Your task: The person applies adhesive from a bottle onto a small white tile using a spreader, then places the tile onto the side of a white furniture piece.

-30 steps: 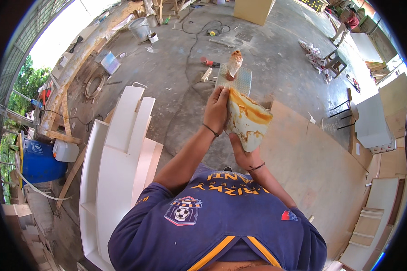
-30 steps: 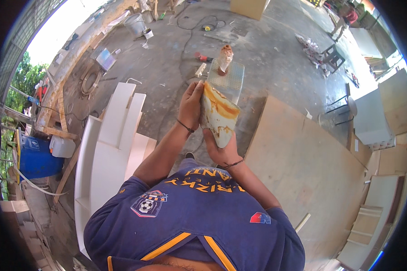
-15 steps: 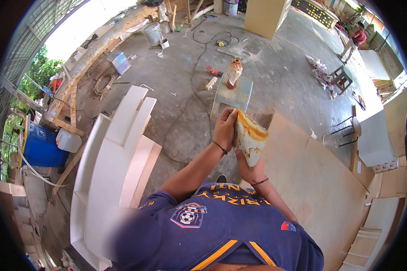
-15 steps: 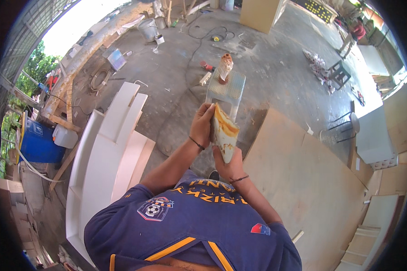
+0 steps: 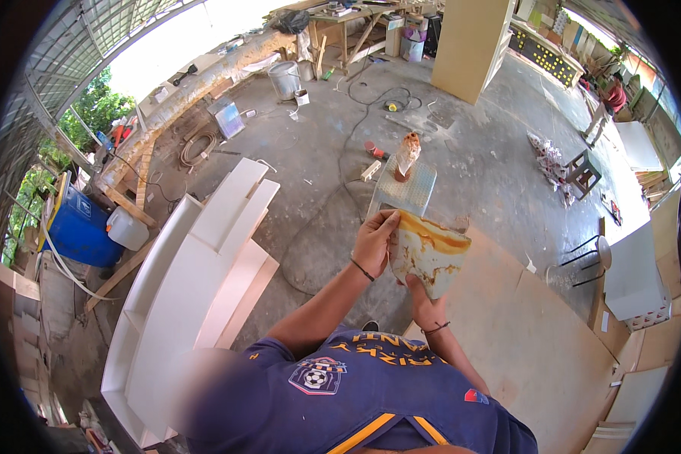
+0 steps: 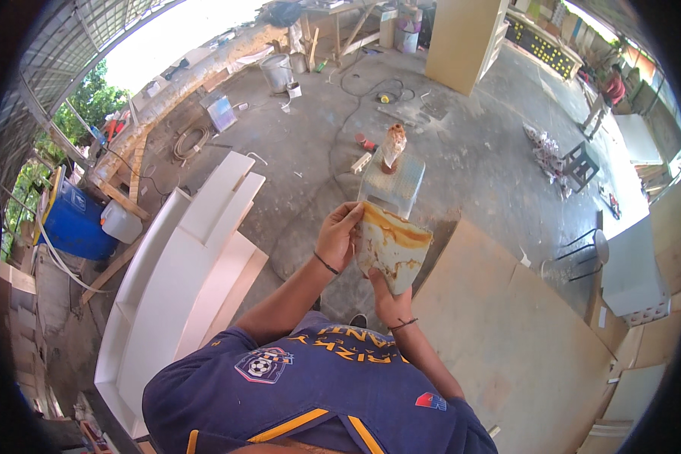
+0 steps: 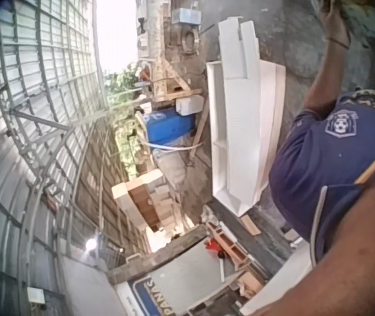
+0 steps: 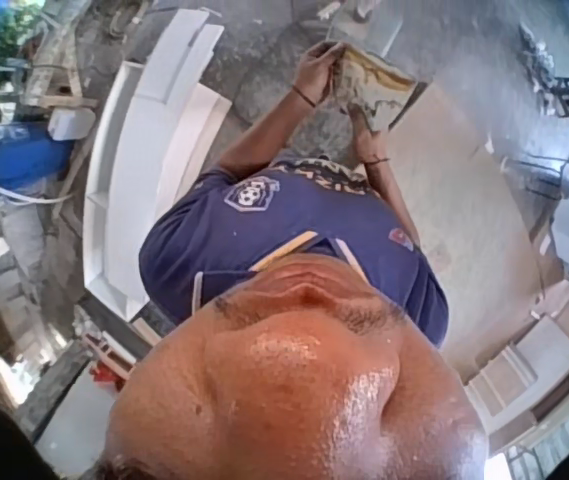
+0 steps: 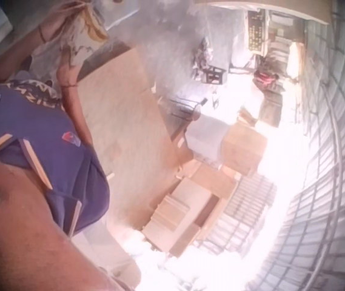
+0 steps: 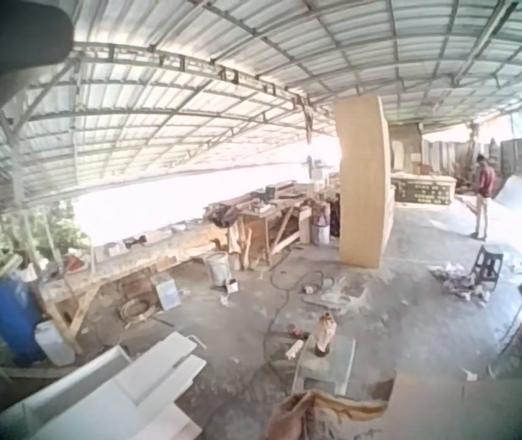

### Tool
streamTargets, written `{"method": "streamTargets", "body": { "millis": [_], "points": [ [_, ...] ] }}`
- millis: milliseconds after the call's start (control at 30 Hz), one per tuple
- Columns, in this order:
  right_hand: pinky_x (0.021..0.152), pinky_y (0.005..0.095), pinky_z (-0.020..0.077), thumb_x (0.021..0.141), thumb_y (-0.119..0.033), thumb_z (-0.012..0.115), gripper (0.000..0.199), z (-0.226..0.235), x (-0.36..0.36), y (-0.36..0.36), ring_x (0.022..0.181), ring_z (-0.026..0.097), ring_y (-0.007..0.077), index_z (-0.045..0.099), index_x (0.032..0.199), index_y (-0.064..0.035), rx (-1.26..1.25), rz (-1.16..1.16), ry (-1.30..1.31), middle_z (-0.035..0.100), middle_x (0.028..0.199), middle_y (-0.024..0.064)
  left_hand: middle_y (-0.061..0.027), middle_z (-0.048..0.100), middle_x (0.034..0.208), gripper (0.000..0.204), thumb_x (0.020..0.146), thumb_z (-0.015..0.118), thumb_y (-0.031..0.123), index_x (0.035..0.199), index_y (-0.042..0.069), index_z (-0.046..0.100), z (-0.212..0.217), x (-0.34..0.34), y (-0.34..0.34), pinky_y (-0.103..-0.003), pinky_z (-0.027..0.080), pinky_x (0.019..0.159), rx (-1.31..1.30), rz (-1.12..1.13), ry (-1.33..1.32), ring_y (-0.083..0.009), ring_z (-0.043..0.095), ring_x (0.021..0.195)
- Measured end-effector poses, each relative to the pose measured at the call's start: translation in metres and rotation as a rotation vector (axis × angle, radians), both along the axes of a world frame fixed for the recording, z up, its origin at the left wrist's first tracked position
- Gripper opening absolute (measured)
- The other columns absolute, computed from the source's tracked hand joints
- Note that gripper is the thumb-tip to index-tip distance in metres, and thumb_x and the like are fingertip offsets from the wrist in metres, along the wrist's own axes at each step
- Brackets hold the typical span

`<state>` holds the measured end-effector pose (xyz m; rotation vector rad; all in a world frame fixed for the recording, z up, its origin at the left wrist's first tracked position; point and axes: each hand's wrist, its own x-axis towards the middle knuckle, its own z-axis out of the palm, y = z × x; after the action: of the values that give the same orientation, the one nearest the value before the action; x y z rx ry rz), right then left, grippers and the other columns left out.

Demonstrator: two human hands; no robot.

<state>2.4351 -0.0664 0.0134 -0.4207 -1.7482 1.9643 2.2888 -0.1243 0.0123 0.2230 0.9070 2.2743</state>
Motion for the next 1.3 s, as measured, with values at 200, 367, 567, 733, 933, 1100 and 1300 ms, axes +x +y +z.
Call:
{"method": "streamTargets", "body": {
  "millis": [200,367,567,733,933,1100,1300],
  "points": [
    [0.082,0.0314,0.0473,0.087,-0.005,0.054,0.031,-0.011,0.006,0.004,0.097,0.057,0.0183,0.052,0.116,0.0033,-0.027,-0.001,0.014,0.06,0.108,0.0091,-0.0049,0.064,0.09,0.016,0.09,0.057,0.015,0.098,0.001,0.06,-0.002,-0.015,-0.008,-0.022,0.049,0.066,-0.012,-0.191,0.059,-0.0103,0.061,0.077],
    [0.078,0.0334,0.0484,0.087,-0.008,0.054,0.03,0.004,0.005,-0.003,0.091,0.061,0.0229,0.052,0.115,0.0027,0.244,0.016,-0.003,0.061,0.107,0.0155,-0.0025,0.062,0.084,0.011,0.091,0.056,0.015,0.09,0.004,0.058,-0.003,-0.003,0.0,-0.022,0.048,0.065,0.012,-0.087,0.036,-0.009,0.058,0.074],
    [0.076,0.0398,0.0482,0.082,-0.007,0.055,0.031,0.003,0.001,-0.001,0.091,0.058,0.042,0.053,0.112,0.0024,0.583,0.086,-0.117,0.058,0.104,0.0255,0.0009,0.056,0.078,0.013,0.093,0.052,0.019,0.087,0.008,0.054,-0.009,0.005,0.019,-0.021,0.045,0.063,-0.118,0.128,0.011,-0.0064,0.052,0.068],
    [0.078,0.0412,0.0478,0.082,-0.006,0.053,0.032,0.004,-0.002,-0.005,0.092,0.057,0.0416,0.053,0.113,0.0023,0.693,0.072,-0.066,0.058,0.101,0.0251,0.0015,0.053,0.074,0.017,0.094,0.05,0.023,0.085,0.008,0.053,-0.007,0.007,0.013,-0.024,0.047,0.062,-0.124,0.122,-0.09,-0.0087,0.053,0.067],
    [0.075,0.0379,0.0508,0.088,-0.007,0.052,0.028,-0.023,0.002,0.003,0.089,0.06,0.0245,0.052,0.113,0.0049,0.187,0.062,-0.12,0.06,0.106,0.0165,-0.002,0.06,0.085,0.021,0.095,0.047,0.023,0.096,0.005,0.057,-0.011,0.005,0.005,-0.025,0.048,0.07,-0.046,0.11,-0.123,-0.012,0.059,0.078],
    [0.075,0.0332,0.0523,0.09,-0.007,0.051,0.026,-0.011,-0.001,0.004,0.092,0.059,0.0198,0.053,0.113,0.0047,-0.116,0.022,0.006,0.059,0.107,0.0111,-0.0033,0.063,0.09,0.017,0.092,0.054,0.018,0.098,0.002,0.06,-0.006,0.011,0.004,-0.024,0.048,0.072,0.039,0.043,-0.066,-0.0088,0.059,0.08],
    [0.081,0.0369,0.0469,0.086,-0.01,0.053,0.028,-0.008,-0.005,0.004,0.097,0.06,0.0304,0.055,0.11,0.003,0.354,0.082,-0.13,0.061,0.106,0.0202,-0.0054,0.061,0.09,0.014,0.093,0.051,0.019,0.098,0.006,0.054,-0.028,0.004,0.01,-0.027,0.051,0.073,-0.016,0.091,-0.074,-0.0128,0.06,0.081]
  ]
}}
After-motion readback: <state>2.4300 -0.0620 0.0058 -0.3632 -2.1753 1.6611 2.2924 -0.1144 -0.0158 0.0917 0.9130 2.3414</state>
